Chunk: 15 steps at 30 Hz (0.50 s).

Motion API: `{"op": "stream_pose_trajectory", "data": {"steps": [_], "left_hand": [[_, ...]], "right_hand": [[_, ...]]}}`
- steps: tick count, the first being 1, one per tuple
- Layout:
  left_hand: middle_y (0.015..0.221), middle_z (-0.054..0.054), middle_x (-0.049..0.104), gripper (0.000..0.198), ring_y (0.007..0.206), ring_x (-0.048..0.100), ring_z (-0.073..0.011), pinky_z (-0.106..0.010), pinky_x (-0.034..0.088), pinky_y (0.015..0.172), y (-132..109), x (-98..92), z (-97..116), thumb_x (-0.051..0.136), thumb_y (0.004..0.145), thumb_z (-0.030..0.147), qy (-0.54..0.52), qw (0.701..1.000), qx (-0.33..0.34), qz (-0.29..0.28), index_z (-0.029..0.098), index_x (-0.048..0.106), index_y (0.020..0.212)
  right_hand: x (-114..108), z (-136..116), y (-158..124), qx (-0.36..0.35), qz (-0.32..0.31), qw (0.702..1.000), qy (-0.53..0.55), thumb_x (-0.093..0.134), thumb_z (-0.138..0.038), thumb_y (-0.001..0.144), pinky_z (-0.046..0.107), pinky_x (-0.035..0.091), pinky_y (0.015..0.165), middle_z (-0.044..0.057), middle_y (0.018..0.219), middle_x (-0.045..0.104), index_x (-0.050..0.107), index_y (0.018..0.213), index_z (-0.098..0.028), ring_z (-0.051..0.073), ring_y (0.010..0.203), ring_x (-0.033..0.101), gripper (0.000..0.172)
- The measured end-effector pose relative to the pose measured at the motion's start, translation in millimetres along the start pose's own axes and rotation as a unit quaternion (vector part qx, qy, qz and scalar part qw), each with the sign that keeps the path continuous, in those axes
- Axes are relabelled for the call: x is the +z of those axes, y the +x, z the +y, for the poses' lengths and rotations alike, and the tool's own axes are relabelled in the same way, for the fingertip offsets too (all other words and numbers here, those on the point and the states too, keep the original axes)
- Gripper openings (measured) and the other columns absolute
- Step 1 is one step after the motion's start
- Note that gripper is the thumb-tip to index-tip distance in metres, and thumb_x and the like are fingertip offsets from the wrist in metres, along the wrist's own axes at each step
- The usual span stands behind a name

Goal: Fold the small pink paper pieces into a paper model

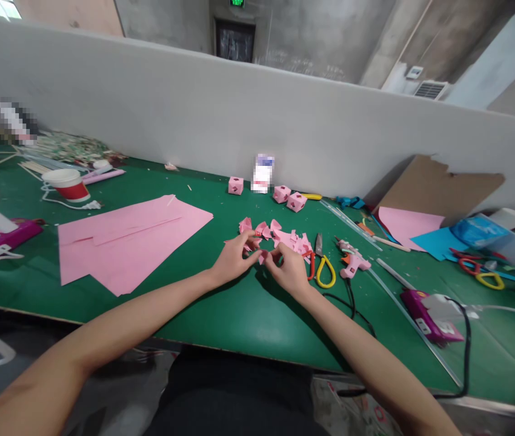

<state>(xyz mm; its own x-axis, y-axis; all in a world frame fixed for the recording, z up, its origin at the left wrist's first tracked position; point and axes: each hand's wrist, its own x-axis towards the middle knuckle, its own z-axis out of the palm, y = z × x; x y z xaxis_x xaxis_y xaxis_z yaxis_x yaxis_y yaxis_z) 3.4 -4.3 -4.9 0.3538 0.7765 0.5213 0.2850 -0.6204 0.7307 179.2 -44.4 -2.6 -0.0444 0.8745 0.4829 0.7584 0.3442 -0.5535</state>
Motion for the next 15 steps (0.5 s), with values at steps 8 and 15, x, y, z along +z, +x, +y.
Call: {"op": "stream_pose_trajectory", "data": {"steps": [8,15], "left_hand": [[0.074,0.001,0.066,0.034,0.065,0.063,-0.0128,-0.024,0.051,0.063,6,-2.2,-7,0.066,0.079,0.026,-0.075,0.99,-0.113,0.043,0.017,0.051,0.108],[0.067,0.004,0.059,0.035,0.05,0.053,-0.0091,-0.02,0.043,0.047,7,-1.3,-4,0.067,0.077,0.027,-0.156,0.971,-0.177,0.034,0.016,0.05,0.105]], "right_hand": [[6,12,5,0.094,-0.041,0.972,0.212,0.048,-0.048,0.092,0.027,0.05,0.054,0.005,0.079,0.068,0.059,0.087,-0.02,0.018,0.068,0.065,0.031],[11,17,6,0.128,-0.098,0.929,0.332,0.063,-0.051,0.082,0.028,0.057,0.058,0.006,0.087,0.069,0.063,0.097,-0.02,0.021,0.081,0.068,0.034]]}}
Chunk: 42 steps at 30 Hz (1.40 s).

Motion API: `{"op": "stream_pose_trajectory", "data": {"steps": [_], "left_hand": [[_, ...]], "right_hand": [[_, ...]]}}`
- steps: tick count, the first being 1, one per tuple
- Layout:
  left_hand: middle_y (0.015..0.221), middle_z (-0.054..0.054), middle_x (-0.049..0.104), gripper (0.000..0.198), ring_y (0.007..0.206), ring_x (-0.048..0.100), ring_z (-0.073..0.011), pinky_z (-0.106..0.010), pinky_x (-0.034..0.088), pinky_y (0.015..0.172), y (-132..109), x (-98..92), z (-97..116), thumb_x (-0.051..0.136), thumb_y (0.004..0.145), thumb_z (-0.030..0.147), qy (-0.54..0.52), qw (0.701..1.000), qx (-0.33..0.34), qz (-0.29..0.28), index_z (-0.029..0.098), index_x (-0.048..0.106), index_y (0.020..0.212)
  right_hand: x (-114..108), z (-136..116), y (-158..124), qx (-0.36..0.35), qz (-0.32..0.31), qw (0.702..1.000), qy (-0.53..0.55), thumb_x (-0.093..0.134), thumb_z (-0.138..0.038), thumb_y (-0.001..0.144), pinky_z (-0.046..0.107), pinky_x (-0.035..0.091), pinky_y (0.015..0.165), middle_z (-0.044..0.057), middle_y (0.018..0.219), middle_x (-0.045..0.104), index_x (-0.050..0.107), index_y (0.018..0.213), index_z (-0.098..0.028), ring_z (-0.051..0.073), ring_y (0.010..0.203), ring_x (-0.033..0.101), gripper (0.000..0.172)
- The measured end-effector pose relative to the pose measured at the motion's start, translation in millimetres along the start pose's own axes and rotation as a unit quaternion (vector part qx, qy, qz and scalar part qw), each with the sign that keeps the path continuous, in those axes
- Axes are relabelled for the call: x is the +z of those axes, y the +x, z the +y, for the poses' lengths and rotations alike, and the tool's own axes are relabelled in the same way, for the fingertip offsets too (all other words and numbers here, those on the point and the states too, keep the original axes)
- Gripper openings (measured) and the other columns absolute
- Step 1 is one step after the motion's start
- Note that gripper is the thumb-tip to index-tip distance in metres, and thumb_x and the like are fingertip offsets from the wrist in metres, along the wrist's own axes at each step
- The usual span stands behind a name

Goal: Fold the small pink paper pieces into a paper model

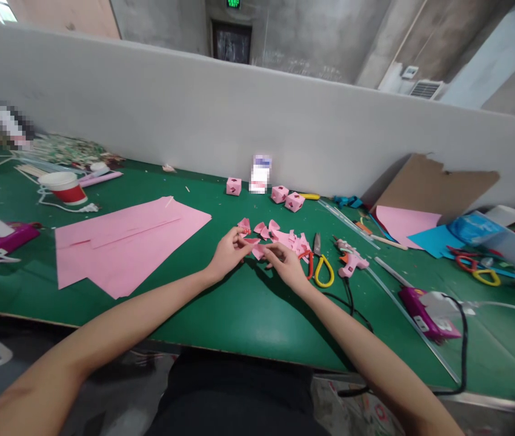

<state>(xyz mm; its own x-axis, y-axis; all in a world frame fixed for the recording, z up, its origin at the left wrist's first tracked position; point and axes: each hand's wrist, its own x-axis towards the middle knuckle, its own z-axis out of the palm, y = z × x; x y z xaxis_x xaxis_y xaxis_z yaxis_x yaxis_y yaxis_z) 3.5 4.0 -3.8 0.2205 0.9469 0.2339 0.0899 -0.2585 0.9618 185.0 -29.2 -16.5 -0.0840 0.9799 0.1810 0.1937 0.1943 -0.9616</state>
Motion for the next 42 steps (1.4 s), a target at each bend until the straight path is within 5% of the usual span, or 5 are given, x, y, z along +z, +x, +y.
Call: {"op": "stream_pose_trajectory", "data": {"steps": [6,11,17,30,42], "left_hand": [[0.078,0.0,0.066,0.03,0.07,0.064,-0.0129,-0.022,0.049,0.061,-4,1.7,0,0.065,0.08,0.027,0.076,0.995,0.069,-0.004,0.017,0.052,0.106],[0.102,-0.006,0.069,0.034,0.088,0.067,-0.0165,-0.021,0.047,0.058,-11,4.9,6,0.066,0.081,0.03,0.125,0.986,0.107,-0.037,0.019,0.055,0.111],[0.095,-0.004,0.072,0.033,0.09,0.068,-0.0175,-0.027,0.052,0.071,-11,4.5,5,0.064,0.085,0.03,0.134,0.98,0.132,-0.07,0.02,0.055,0.115],[0.094,-0.003,0.069,0.034,0.088,0.066,-0.0157,-0.027,0.053,0.075,-15,3.8,6,0.062,0.086,0.024,0.175,0.961,0.199,-0.085,0.019,0.053,0.119],[0.093,-0.004,0.069,0.031,0.088,0.066,-0.0175,-0.031,0.053,0.079,-14,2.1,9,0.057,0.089,0.021,0.214,0.952,0.208,-0.075,0.019,0.049,0.119]], "right_hand": [[2,-1,-1,-0.016,-0.005,1.0,-0.022,0.063,-0.04,0.083,0.028,0.056,0.059,0.003,0.08,0.068,0.065,0.092,-0.019,0.017,0.069,0.065,0.023],[-4,-4,0,-0.103,0.001,0.976,-0.19,0.056,-0.031,0.09,0.028,0.05,0.066,0.004,0.083,0.072,0.071,0.094,-0.02,0.017,0.073,0.065,0.019],[-4,-9,-5,-0.177,-0.029,0.925,-0.333,0.052,-0.024,0.093,0.027,0.044,0.063,0.006,0.079,0.067,0.072,0.093,-0.018,0.017,0.068,0.06,0.02],[-8,-17,-13,-0.228,-0.03,0.879,-0.419,0.052,-0.015,0.086,0.028,0.044,0.066,0.007,0.084,0.065,0.066,0.088,-0.018,0.02,0.078,0.06,0.015],[-4,-20,-11,-0.205,-0.004,0.907,-0.367,0.051,-0.026,0.092,0.028,0.044,0.067,0.005,0.083,0.066,0.064,0.083,-0.021,0.018,0.076,0.06,0.017]]}}
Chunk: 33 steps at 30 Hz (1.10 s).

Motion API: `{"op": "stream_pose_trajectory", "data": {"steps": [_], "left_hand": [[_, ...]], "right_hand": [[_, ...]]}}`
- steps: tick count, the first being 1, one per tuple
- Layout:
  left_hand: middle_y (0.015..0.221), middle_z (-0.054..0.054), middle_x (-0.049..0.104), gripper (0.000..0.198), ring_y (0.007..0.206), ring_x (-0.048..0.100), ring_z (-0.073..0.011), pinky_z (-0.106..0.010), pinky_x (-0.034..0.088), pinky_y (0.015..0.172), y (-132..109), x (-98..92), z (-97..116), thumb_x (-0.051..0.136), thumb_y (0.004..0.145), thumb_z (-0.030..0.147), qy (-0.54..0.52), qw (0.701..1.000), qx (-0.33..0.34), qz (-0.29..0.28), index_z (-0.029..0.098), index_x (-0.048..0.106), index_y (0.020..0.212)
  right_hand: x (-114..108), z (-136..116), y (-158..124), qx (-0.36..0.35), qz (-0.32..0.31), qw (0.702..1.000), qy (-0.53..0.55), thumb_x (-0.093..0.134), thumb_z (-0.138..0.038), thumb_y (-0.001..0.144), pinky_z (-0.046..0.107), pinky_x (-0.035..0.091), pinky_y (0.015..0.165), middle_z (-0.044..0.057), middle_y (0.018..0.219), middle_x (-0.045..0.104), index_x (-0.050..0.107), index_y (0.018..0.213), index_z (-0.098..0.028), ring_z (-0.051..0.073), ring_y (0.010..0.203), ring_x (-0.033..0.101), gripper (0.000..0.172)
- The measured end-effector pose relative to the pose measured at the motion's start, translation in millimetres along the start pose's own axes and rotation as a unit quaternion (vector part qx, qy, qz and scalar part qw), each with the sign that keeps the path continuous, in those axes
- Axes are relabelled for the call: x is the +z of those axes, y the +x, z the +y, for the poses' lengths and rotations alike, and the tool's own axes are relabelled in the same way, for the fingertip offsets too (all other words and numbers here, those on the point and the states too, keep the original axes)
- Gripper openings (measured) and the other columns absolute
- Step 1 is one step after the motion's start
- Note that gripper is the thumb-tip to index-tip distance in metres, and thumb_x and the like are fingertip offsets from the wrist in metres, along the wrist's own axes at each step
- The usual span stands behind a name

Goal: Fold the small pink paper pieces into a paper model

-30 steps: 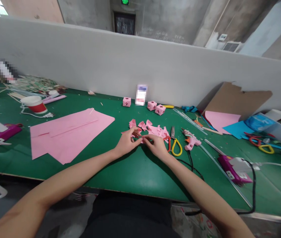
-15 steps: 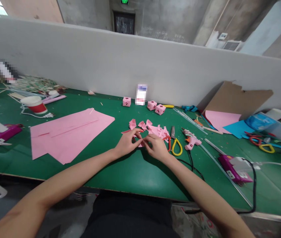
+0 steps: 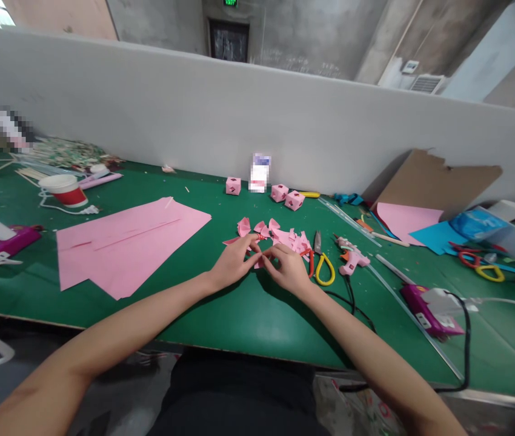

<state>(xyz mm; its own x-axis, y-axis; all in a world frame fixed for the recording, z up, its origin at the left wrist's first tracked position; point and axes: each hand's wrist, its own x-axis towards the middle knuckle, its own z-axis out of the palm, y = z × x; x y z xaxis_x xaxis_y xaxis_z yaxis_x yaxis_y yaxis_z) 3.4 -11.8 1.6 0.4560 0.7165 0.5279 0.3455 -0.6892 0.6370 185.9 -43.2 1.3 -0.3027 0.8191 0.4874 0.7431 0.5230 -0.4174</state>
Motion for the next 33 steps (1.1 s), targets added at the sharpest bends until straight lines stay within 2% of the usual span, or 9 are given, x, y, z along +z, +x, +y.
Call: {"op": "stream_pose_trajectory", "data": {"steps": [5,11,15,19,25,33], "left_hand": [[0.09,-0.003,0.068,0.028,0.085,0.067,-0.018,-0.032,0.052,0.08,1,0.5,0,0.058,0.088,0.018,0.016,1.0,0.005,0.001,0.019,0.048,0.115],[0.091,-0.004,0.066,0.024,0.086,0.066,-0.0179,-0.033,0.052,0.082,1,6.5,1,0.056,0.09,0.022,0.035,0.999,0.018,0.029,0.019,0.047,0.113],[0.095,-0.004,0.068,0.027,0.091,0.067,-0.0177,-0.033,0.051,0.086,0,5.1,-3,0.056,0.09,0.022,0.025,0.999,0.018,0.026,0.019,0.048,0.116],[0.099,-0.005,0.071,0.03,0.101,0.066,-0.0199,-0.037,0.049,0.094,0,0.2,-6,0.057,0.091,0.023,0.017,0.999,0.026,0.013,0.02,0.046,0.119],[0.092,-0.004,0.068,0.025,0.088,0.066,-0.0196,-0.034,0.052,0.083,2,0.0,-4,0.054,0.091,0.019,0.04,0.999,0.028,-0.016,0.02,0.048,0.115],[0.089,-0.004,0.065,0.023,0.09,0.066,-0.02,-0.034,0.051,0.083,2,7.1,-3,0.053,0.089,0.014,0.05,0.998,0.035,0.013,0.019,0.046,0.11]], "right_hand": [[2,-2,0,0.009,0.018,1.0,-0.02,0.053,-0.029,0.089,0.028,0.042,0.063,0.004,0.073,0.061,0.056,0.073,-0.021,0.018,0.07,0.057,0.018],[9,0,1,0.024,0.054,0.998,-0.012,0.052,-0.029,0.09,0.029,0.042,0.063,0.004,0.073,0.06,0.054,0.073,-0.021,0.019,0.072,0.056,0.019],[7,2,1,-0.003,0.033,0.999,0.002,0.049,-0.027,0.092,0.029,0.044,0.066,0.005,0.078,0.062,0.058,0.078,-0.02,0.019,0.075,0.058,0.018],[4,2,0,-0.025,0.024,0.999,-0.036,0.047,-0.027,0.094,0.03,0.045,0.067,0.008,0.083,0.063,0.062,0.086,-0.02,0.02,0.077,0.058,0.018],[8,1,-1,-0.015,0.032,0.998,-0.055,0.049,-0.03,0.093,0.029,0.043,0.064,0.006,0.077,0.06,0.059,0.079,-0.02,0.019,0.073,0.057,0.02],[10,0,1,0.0,0.056,0.998,-0.029,0.048,-0.029,0.092,0.029,0.042,0.065,0.005,0.076,0.059,0.055,0.077,-0.021,0.019,0.073,0.056,0.019]]}}
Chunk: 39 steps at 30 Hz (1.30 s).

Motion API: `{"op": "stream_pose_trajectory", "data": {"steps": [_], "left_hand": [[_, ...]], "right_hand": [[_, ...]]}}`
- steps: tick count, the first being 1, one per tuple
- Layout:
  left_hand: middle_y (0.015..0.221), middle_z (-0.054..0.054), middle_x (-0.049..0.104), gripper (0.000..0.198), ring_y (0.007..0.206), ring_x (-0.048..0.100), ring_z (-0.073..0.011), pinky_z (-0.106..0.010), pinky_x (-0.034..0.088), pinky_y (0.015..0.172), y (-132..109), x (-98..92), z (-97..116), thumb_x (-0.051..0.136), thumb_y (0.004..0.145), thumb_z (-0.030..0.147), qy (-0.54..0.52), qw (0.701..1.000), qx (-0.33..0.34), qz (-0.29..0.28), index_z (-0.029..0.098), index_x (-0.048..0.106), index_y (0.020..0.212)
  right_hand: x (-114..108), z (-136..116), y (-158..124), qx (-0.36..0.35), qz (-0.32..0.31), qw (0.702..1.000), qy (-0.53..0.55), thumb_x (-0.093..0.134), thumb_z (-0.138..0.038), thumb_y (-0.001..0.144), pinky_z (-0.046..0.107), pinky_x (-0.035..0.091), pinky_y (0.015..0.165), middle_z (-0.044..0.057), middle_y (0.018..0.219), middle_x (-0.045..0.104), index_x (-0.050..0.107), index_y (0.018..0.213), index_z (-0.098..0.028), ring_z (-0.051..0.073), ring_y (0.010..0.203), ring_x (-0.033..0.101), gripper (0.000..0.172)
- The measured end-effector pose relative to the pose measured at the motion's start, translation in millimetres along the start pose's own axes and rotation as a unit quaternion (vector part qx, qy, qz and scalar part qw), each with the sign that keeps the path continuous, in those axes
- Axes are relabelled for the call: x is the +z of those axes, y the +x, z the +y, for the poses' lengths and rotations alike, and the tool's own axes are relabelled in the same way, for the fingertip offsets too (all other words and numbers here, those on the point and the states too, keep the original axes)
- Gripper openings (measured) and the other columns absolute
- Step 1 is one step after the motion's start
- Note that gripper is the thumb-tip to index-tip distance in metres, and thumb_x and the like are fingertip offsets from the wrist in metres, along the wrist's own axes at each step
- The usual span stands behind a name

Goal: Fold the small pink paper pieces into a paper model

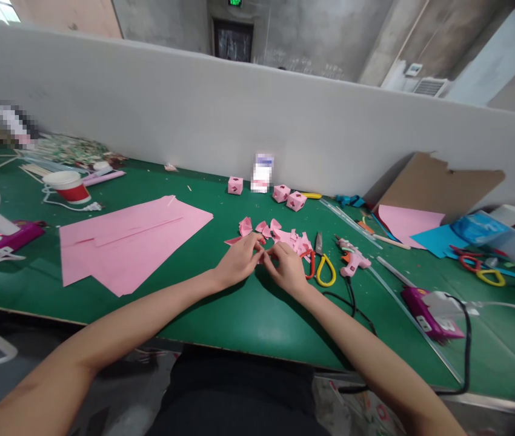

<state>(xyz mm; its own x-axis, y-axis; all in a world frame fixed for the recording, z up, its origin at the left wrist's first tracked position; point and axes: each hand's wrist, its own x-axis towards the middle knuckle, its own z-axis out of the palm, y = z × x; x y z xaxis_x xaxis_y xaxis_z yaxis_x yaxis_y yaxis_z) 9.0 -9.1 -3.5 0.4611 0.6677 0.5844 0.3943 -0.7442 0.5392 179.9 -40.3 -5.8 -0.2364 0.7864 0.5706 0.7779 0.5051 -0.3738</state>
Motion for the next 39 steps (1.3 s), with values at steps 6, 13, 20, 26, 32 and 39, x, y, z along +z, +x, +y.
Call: {"op": "stream_pose_trajectory", "data": {"steps": [6,13,20,26,32,39], "left_hand": [[0.088,-0.002,0.067,0.021,0.084,0.066,-0.0166,-0.03,0.051,0.079,-0.8,-0.6,-0.2,0.057,0.088,0.016,-0.059,0.997,-0.056,0.012,0.02,0.045,0.105],[0.091,-0.002,0.07,0.028,0.089,0.068,-0.0182,-0.033,0.051,0.084,0.1,-1.7,-1.3,0.06,0.087,0.019,-0.083,0.995,-0.06,-0.014,0.021,0.045,0.111],[0.092,-0.004,0.066,0.021,0.091,0.066,-0.0196,-0.033,0.051,0.081,-1.8,3.1,0.8,0.055,0.088,0.015,-0.002,1.0,-0.006,0.004,0.019,0.046,0.108],[0.097,-0.003,0.07,0.033,0.096,0.067,-0.0187,-0.035,0.049,0.09,-0.9,-2.7,-4.2,0.057,0.089,0.018,-0.058,0.998,-0.028,-0.012,0.02,0.044,0.119],[0.091,-0.002,0.07,0.031,0.089,0.067,-0.0185,-0.035,0.05,0.086,0.3,-4.8,-3.3,0.057,0.089,0.019,-0.038,0.999,-0.028,-0.02,0.02,0.048,0.119],[0.091,-0.003,0.068,0.028,0.09,0.066,-0.0206,-0.033,0.051,0.079,-1.7,-0.5,0.6,0.056,0.089,0.02,0.027,0.999,-0.04,-0.02,0.02,0.05,0.117]], "right_hand": [[-4.9,-0.5,0.8,0.02,-0.003,1.0,0.012,0.053,-0.029,0.09,0.028,0.041,0.063,0.004,0.076,0.06,0.055,0.076,-0.021,0.019,0.073,0.056,0.016],[-3.9,1.7,-0.5,-0.025,-0.016,0.999,0.015,0.051,-0.027,0.09,0.028,0.041,0.065,0.004,0.075,0.057,0.052,0.075,-0.021,0.019,0.073,0.054,0.016],[3.2,2.2,-2.3,0.01,0.009,1.0,0.024,0.05,-0.027,0.09,0.028,0.04,0.06,0.003,0.072,0.056,0.049,0.074,-0.021,0.018,0.068,0.053,0.018],[-0.8,3.2,-2.2,-0.007,-0.011,1.0,0.019,0.05,-0.026,0.091,0.029,0.042,0.065,0.005,0.078,0.06,0.055,0.079,-0.021,0.019,0.074,0.057,0.014],[-2.8,0.7,-1.6,0.007,-0.014,1.0,0.015,0.052,-0.029,0.09,0.028,0.04,0.061,0.004,0.076,0.061,0.055,0.077,-0.021,0.018,0.071,0.057,0.016],[1.9,1.6,-2.6,-0.008,-0.017,1.0,0.007,0.051,-0.027,0.09,0.028,0.04,0.061,0.004,0.075,0.058,0.051,0.075,-0.021,0.018,0.069,0.055,0.016]]}}
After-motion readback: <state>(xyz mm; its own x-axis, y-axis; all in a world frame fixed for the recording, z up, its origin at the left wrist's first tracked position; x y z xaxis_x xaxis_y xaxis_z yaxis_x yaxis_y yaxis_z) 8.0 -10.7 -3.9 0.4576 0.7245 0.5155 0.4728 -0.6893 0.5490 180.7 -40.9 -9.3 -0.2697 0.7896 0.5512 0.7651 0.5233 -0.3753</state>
